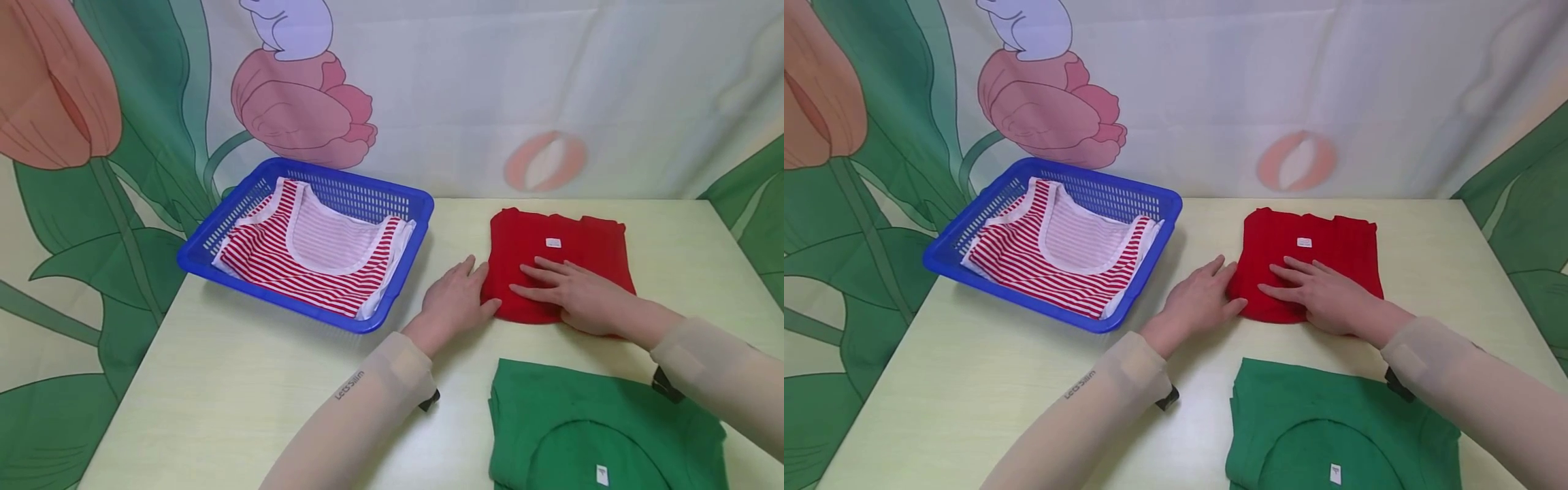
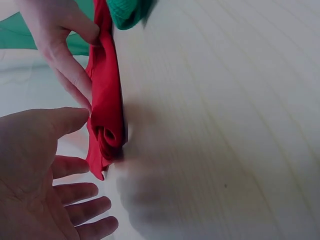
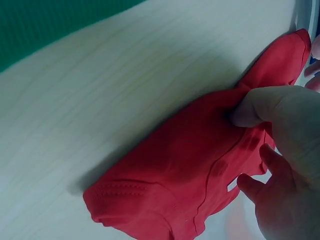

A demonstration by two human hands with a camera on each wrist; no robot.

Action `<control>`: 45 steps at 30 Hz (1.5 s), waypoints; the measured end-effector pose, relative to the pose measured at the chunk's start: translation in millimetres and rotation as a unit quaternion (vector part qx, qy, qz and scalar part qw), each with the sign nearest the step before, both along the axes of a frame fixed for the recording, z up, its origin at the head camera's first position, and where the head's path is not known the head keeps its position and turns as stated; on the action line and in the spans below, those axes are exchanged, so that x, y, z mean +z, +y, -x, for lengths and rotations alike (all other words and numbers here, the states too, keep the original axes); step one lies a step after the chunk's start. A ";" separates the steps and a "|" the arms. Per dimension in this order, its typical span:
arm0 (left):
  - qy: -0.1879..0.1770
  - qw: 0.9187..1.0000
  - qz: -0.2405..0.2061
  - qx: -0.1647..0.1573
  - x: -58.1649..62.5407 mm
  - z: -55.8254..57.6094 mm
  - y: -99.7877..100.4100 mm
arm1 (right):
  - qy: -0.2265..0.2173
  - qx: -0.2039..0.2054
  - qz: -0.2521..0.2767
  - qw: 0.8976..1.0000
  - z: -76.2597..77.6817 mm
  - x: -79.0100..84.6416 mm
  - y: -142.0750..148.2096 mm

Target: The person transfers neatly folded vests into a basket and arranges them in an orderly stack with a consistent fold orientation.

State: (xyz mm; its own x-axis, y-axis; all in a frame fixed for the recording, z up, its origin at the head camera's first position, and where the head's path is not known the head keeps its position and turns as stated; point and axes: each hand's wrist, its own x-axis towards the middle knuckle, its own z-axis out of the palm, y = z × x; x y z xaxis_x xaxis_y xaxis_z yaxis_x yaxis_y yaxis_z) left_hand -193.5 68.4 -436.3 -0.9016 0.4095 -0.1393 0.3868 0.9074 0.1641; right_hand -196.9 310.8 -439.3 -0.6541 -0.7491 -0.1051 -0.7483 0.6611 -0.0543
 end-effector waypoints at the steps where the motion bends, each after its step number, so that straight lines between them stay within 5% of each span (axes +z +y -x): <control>1: -0.005 1.000 -0.009 0.002 -0.1 0.2 0.4 | -0.005 -0.006 0.007 1.000 -1.2 1.4 0.4; 6: -0.027 0.998 -0.060 0.016 -0.4 2.2 2.9 | -0.042 -0.074 0.043 0.995 -3.7 10.0 9.2; 12: -0.063 0.987 -0.142 0.037 0.3 6.5 4.8 | -0.084 -0.167 0.097 0.978 -3.0 18.1 35.4; 22: -0.107 0.958 -0.253 0.086 3.6 12.3 4.6 | -0.170 -0.285 0.172 0.928 -11.5 22.7 86.2; 31: -0.132 0.948 -0.271 0.103 14.8 15.3 14.3 | -0.216 -0.370 0.218 0.877 -28.3 10.5 125.4; 33: -0.141 0.945 -0.270 0.115 17.1 17.5 17.6 | -0.231 -0.379 0.240 0.863 -31.3 6.4 133.1; 37: -0.162 0.935 -0.281 0.147 20.2 23.3 21.6 | -0.281 -0.395 0.308 0.818 -35.5 -0.9 144.7; 40: -0.183 0.920 -0.302 0.173 21.8 27.2 22.4 | -0.324 -0.405 0.355 0.778 -37.0 -5.7 150.8; 45: -0.224 0.886 -0.342 0.217 21.7 32.9 20.5 | -0.377 -0.407 0.402 0.729 -39.7 -10.0 155.7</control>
